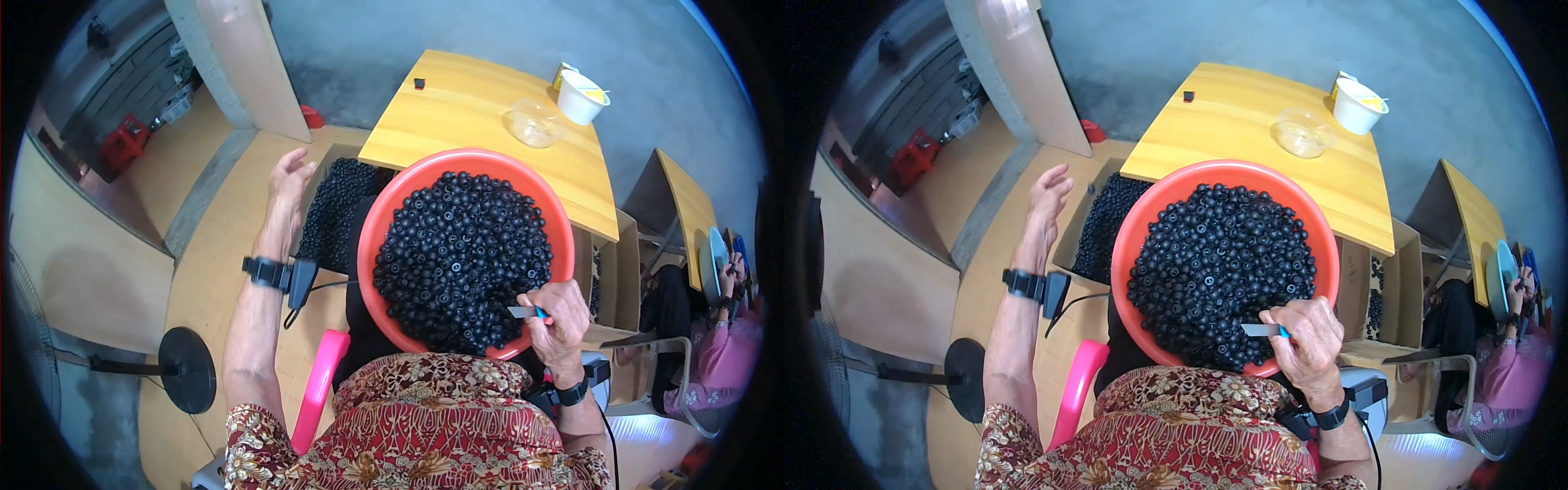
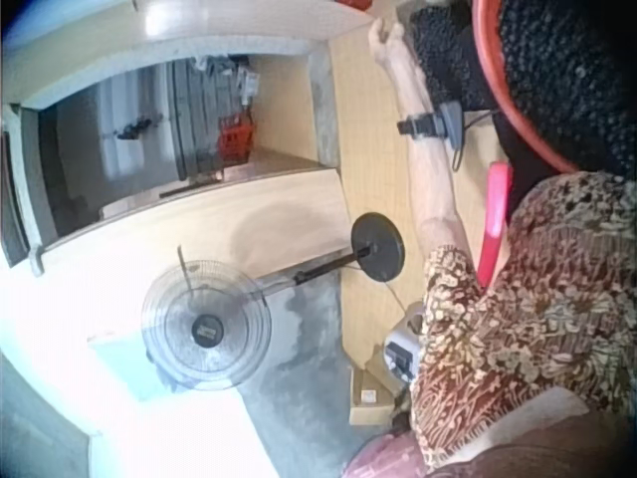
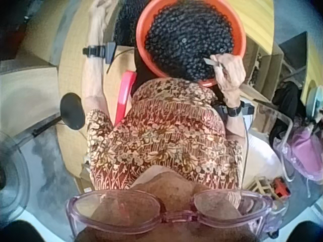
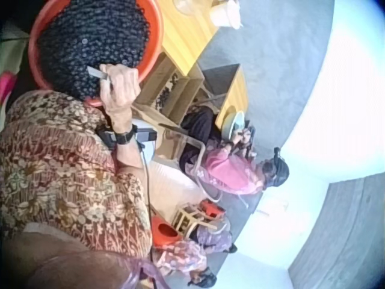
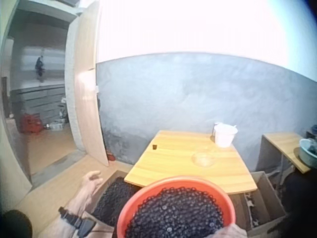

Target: Sorting through a bowl of berries and removing stems or debris.

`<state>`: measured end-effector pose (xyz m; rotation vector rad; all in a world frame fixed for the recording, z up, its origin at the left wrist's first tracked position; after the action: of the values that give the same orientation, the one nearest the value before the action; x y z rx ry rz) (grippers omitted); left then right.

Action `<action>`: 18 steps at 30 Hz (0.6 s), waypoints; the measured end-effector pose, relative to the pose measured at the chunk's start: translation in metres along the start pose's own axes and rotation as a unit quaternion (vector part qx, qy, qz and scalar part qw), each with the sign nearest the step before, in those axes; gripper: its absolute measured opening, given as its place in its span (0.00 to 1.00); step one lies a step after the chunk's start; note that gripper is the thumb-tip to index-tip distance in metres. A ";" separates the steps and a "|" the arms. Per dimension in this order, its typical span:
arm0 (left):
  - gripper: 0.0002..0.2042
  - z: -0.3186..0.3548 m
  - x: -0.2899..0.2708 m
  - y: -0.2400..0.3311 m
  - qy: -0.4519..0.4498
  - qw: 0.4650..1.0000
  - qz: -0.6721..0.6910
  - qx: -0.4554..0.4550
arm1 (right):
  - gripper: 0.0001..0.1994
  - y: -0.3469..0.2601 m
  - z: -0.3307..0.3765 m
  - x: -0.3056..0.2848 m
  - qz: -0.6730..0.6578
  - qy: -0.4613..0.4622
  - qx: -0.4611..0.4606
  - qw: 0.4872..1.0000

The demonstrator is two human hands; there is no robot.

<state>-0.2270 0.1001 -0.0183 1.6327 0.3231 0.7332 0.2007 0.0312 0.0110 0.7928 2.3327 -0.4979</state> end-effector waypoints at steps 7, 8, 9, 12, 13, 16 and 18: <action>0.12 0.095 0.088 0.011 -0.256 0.926 -0.192 0.202 | 0.10 0.012 0.001 0.003 0.001 0.020 0.075 0.997; 0.11 0.103 0.098 0.005 -0.309 0.898 -0.220 0.222 | 0.10 0.014 0.001 0.003 0.002 0.021 0.076 0.997; 0.10 0.109 0.106 -0.003 -0.361 0.866 -0.247 0.242 | 0.09 0.015 0.001 0.003 0.000 0.025 0.081 0.996; 0.09 0.107 0.113 -0.035 -0.384 0.822 -0.298 0.296 | 0.09 0.017 0.001 0.001 -0.006 0.033 0.092 0.995; 0.09 0.104 0.116 -0.040 -0.387 0.820 -0.298 0.296 | 0.09 0.018 0.002 -0.001 -0.004 0.032 0.101 0.994; 0.07 0.094 0.123 -0.046 -0.334 0.836 -0.329 0.284 | 0.09 0.021 0.002 -0.003 -0.015 0.026 0.113 0.993; 0.08 0.095 0.128 -0.046 -0.346 0.822 -0.338 0.302 | 0.09 0.022 0.004 -0.002 -0.021 0.022 0.119 0.992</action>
<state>-0.0622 0.1112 -0.0310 2.0550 0.5887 -0.5788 0.2180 0.0449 0.0066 0.8712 2.3635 -0.7951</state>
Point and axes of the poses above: each hand's wrist, its own z-axis away from the middle knuckle, its own x-axis out of the palm, y = z × x, the point moved 1 cm from there along -z, towards the middle knuckle, and after that the axes turned 14 degrees about z, right-handed, at the moved point
